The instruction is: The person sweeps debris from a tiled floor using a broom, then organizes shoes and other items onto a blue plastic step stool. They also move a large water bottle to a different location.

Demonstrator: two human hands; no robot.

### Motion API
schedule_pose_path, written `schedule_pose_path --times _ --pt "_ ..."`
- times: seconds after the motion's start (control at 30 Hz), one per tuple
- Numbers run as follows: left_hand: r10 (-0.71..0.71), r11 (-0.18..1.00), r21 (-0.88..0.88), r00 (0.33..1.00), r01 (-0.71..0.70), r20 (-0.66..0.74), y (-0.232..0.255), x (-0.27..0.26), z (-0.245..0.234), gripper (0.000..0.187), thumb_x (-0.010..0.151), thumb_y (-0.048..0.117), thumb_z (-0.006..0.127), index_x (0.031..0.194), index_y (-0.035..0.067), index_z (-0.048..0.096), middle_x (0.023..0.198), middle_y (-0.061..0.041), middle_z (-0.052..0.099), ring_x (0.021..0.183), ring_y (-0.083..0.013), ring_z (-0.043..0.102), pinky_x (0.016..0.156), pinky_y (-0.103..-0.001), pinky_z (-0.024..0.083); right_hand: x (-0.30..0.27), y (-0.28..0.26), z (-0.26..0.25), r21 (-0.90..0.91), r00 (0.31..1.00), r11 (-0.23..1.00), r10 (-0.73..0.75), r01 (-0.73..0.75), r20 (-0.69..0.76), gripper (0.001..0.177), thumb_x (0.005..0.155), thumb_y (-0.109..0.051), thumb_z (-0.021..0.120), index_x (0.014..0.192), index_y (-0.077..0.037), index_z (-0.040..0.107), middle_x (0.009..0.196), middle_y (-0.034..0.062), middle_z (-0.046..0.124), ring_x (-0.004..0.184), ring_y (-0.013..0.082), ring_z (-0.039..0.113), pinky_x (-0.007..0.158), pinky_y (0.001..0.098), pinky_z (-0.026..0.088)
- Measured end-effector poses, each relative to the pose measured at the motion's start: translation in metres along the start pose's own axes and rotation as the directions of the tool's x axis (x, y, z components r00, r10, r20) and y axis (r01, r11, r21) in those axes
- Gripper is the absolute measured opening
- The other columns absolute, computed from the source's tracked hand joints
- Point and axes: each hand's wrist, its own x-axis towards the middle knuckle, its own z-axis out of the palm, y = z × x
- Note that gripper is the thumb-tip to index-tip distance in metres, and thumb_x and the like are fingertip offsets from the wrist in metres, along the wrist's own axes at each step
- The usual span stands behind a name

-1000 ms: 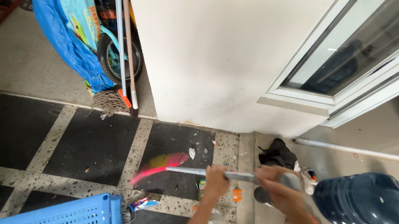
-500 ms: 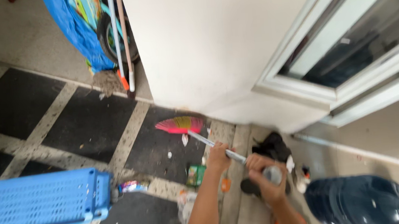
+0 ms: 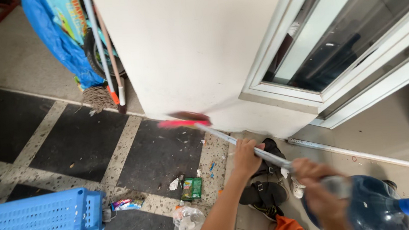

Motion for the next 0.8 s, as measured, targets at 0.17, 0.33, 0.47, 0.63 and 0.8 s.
schedule_pose_path --times 0.17,0.33,0.47,0.63,0.8 --pt "0.035 0.998 -0.057 0.988 -0.027 0.148 -0.041 -0.032 0.039 0.032 0.092 0.029 0.072 0.078 0.002 0.062 0.093 -0.019 0.064 0.103 -0.0452 0.056 0.084 -0.054 0.046 -0.043 0.042 0.003 -0.026 0.997 0.998 -0.052 0.051 -0.054 0.012 0.077 0.004 0.065 0.074 -0.006 0.058 0.063 0.0055 0.053 0.071 0.0206 0.054 0.082 0.0379 0.047" --pt "-0.153 0.984 0.142 0.917 0.107 0.369 -0.005 -0.090 0.006 0.045 0.097 0.042 0.067 0.071 0.005 0.067 0.081 -0.019 0.065 0.090 -0.0418 0.060 0.080 -0.054 0.046 -0.056 0.000 -0.039 0.306 0.920 0.916 0.331 -0.259 -0.212 0.010 0.071 0.003 0.060 0.069 -0.001 0.051 0.070 0.0120 0.052 0.076 0.0265 0.052 0.089 0.0443 0.042" --pt "0.000 0.994 0.104 0.980 -0.021 0.201 0.048 -0.099 -0.023 0.035 0.092 0.029 0.067 0.066 0.006 0.066 0.073 -0.015 0.067 0.086 -0.0364 0.060 0.083 -0.050 0.043 -0.053 -0.050 -0.070 0.325 0.928 0.893 0.359 -0.312 -0.095 0.009 0.068 0.002 0.058 0.069 -0.002 0.050 0.068 0.0151 0.053 0.080 0.0350 0.058 0.115 0.0562 0.035" --pt "0.116 0.991 0.060 0.988 -0.122 0.106 0.062 -0.057 0.014 0.032 0.096 0.025 0.066 0.071 0.005 0.063 0.080 -0.015 0.066 0.089 -0.0361 0.057 0.087 -0.049 0.044 -0.056 -0.046 -0.089 0.263 0.985 0.956 0.156 -0.131 -0.074 0.018 0.073 0.008 0.064 0.075 -0.005 0.051 0.070 0.0084 0.052 0.075 0.0270 0.052 0.097 0.0534 0.039" --pt "0.076 0.996 -0.063 0.968 -0.063 0.239 0.011 -0.042 0.045 0.034 0.091 0.031 0.071 0.075 0.002 0.064 0.091 -0.018 0.065 0.098 -0.0394 0.057 0.083 -0.049 0.046 -0.068 0.009 -0.031 -0.219 0.999 0.976 -0.009 -0.002 -0.051 0.012 0.069 0.002 0.065 0.071 -0.002 0.055 0.070 0.0071 0.053 0.072 0.0211 0.049 0.088 0.0451 0.044"
